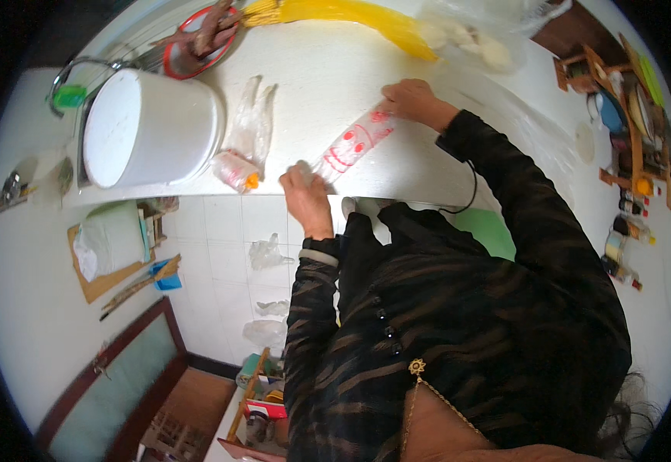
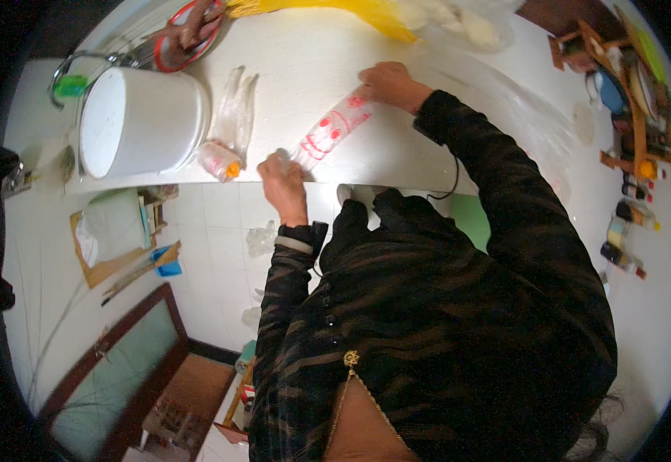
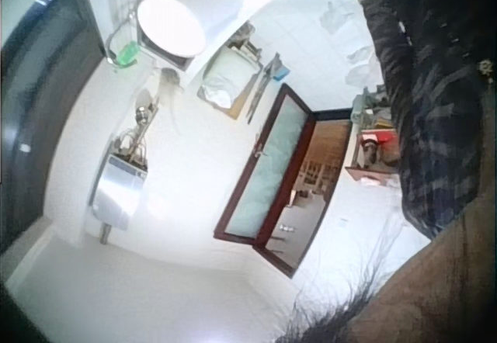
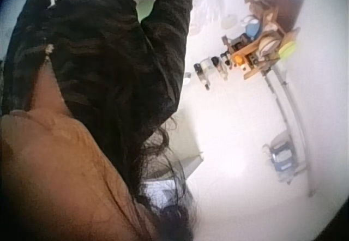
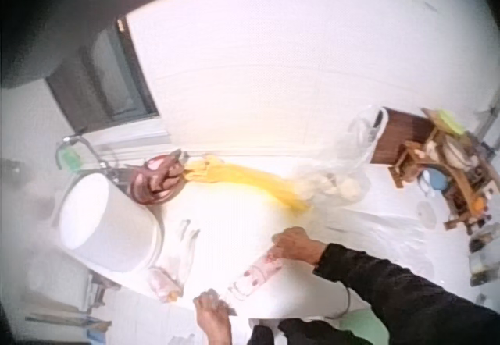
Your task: The person repeatedly picks up small plastic bags from the floor and countertop, opens them, and places them into a larger white plastic bag with red text. The person also folds and ties the larger bag after filling it.
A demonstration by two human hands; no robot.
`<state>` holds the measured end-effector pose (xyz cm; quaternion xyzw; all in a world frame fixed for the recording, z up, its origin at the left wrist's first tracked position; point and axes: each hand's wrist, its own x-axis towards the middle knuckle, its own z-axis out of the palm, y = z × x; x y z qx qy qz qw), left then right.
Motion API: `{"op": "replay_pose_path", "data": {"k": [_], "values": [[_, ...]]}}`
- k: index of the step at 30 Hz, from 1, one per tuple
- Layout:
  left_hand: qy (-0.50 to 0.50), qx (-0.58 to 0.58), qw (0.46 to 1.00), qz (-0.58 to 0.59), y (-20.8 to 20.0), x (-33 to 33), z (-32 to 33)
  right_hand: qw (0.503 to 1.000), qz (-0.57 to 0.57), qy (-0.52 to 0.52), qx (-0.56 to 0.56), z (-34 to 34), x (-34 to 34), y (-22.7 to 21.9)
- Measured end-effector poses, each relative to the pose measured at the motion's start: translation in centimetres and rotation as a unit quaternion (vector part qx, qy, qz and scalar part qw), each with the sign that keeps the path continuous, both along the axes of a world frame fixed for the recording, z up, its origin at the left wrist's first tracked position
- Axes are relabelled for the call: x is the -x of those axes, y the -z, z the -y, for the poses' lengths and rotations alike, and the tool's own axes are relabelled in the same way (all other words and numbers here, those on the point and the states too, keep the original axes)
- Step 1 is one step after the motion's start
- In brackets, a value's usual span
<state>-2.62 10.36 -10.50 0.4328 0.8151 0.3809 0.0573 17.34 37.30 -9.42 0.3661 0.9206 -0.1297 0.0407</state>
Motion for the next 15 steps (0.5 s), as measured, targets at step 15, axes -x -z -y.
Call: {"op": "replay_pose_path", "data": {"k": [15], "values": [[0.116, 0.037, 0.991, -0.05, -0.2, 1.2, 1.5, 0.951, -0.187, -0.244, 0.023, 13.1, 9.2, 0.1]]}}
